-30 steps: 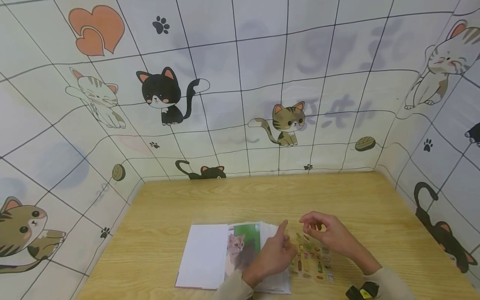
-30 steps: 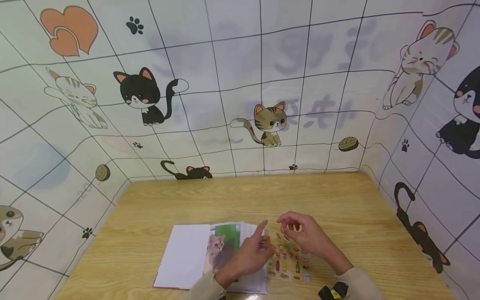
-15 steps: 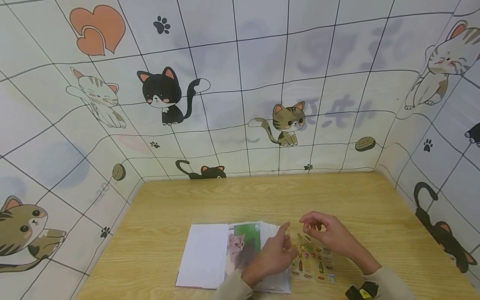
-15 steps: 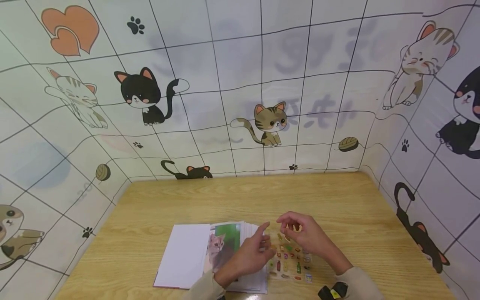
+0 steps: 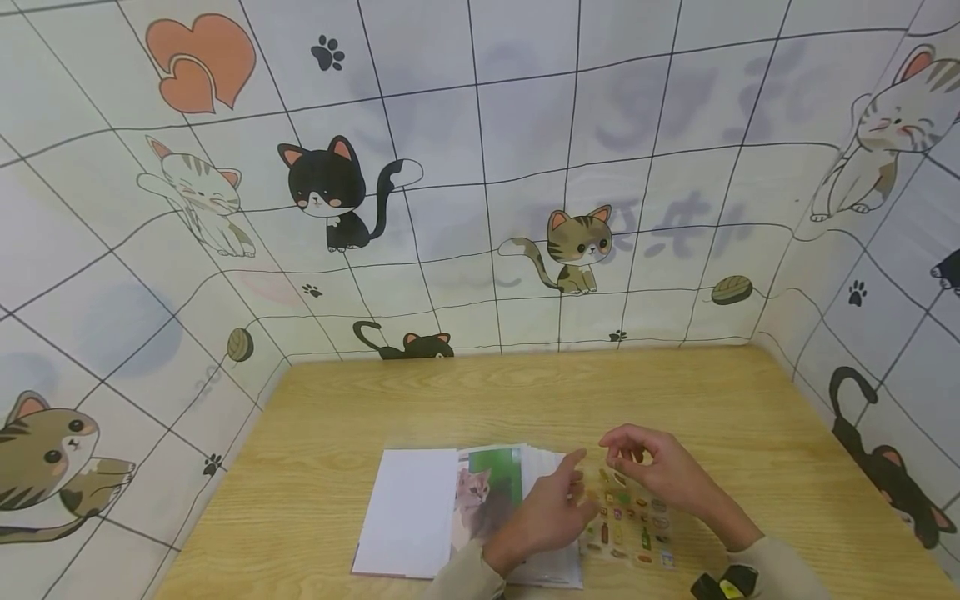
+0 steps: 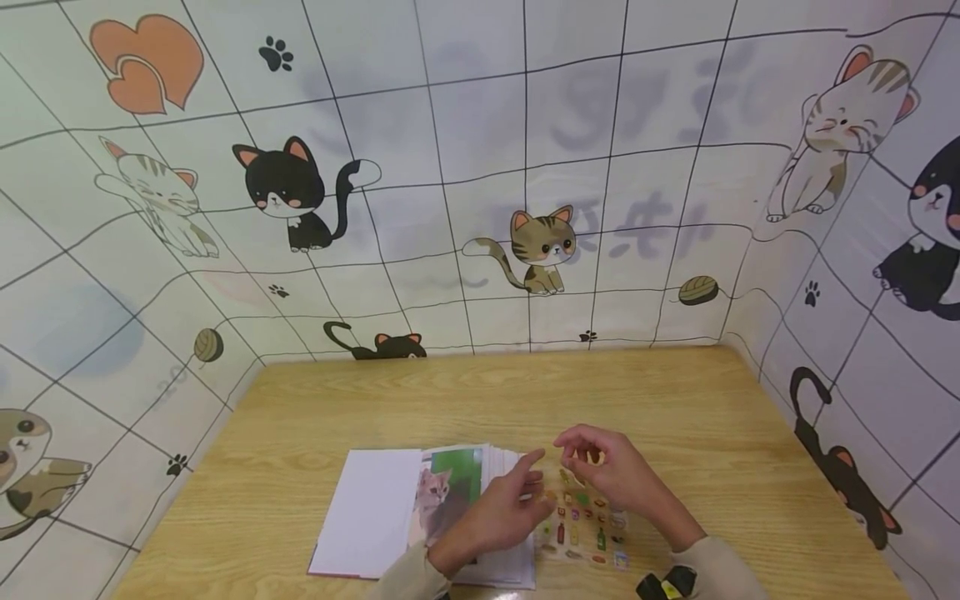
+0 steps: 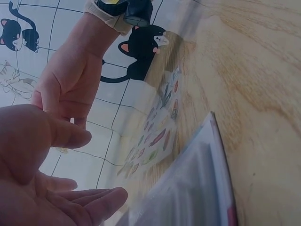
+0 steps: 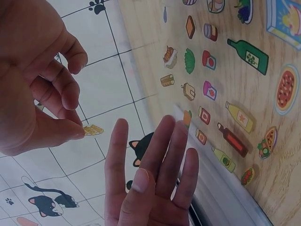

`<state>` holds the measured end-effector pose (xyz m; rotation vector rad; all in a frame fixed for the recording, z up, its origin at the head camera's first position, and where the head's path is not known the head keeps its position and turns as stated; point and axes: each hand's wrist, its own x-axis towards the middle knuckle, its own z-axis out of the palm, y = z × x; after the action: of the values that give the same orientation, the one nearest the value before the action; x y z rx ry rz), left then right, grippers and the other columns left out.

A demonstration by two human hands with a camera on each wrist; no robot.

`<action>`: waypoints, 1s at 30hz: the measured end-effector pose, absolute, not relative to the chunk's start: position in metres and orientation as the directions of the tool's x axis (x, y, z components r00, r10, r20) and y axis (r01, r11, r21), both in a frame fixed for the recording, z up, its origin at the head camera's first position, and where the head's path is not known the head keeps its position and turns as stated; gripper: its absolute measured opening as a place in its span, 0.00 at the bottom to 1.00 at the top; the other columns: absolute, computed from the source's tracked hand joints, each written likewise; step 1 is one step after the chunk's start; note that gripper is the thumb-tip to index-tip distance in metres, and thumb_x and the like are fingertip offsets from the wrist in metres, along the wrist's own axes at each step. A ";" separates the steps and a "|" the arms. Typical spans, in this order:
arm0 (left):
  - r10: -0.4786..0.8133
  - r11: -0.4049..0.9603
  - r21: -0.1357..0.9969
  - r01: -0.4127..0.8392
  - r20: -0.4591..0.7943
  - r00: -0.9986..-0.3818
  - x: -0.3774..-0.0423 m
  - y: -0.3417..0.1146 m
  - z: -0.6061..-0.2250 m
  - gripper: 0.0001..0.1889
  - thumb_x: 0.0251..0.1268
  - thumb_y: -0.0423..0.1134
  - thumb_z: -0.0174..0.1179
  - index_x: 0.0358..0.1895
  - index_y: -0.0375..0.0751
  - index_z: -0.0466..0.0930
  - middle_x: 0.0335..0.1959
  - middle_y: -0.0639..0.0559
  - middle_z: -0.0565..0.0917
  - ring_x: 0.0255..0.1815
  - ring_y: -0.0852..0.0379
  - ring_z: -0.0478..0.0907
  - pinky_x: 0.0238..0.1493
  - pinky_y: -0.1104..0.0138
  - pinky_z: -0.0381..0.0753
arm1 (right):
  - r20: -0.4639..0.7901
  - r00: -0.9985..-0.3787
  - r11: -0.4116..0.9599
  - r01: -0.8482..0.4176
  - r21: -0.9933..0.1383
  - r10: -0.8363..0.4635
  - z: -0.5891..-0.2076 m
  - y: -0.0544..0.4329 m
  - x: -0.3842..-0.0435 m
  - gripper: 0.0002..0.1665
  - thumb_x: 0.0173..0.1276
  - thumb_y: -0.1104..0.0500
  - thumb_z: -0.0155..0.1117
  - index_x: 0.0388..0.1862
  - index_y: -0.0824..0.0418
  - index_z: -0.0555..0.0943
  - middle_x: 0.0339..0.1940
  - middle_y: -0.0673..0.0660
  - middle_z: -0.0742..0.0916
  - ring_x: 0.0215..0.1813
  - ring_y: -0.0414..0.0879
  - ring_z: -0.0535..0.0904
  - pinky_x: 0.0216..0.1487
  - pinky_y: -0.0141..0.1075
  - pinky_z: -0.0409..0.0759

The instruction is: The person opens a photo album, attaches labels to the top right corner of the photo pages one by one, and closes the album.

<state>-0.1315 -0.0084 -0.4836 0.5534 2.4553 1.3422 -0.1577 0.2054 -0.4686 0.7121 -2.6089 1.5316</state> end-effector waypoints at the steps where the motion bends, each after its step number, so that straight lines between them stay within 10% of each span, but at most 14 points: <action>1: 0.462 0.489 0.850 0.193 -0.065 -0.884 -0.131 -0.009 -0.484 0.36 0.66 0.44 0.59 0.75 0.44 0.58 0.61 0.36 0.79 0.59 0.48 0.80 0.55 0.62 0.80 | 0.253 -0.895 0.409 -0.400 -0.820 -0.368 -0.469 0.205 -0.158 0.09 0.67 0.63 0.67 0.46 0.60 0.83 0.32 0.46 0.84 0.32 0.39 0.74 0.32 0.32 0.73; 30: 0.428 0.506 0.799 0.326 0.096 -0.899 -0.125 -0.057 -0.470 0.22 0.73 0.44 0.56 0.68 0.46 0.72 0.66 0.52 0.76 0.68 0.51 0.71 0.67 0.54 0.71 | 0.265 -0.889 0.387 -0.409 -0.826 -0.373 -0.469 0.200 -0.161 0.09 0.68 0.62 0.66 0.46 0.53 0.83 0.32 0.47 0.83 0.31 0.40 0.74 0.32 0.33 0.74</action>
<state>-0.1250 -0.0569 -0.4702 0.6604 2.6258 1.3557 -0.1610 0.2001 -0.4687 0.7295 -2.5867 1.5572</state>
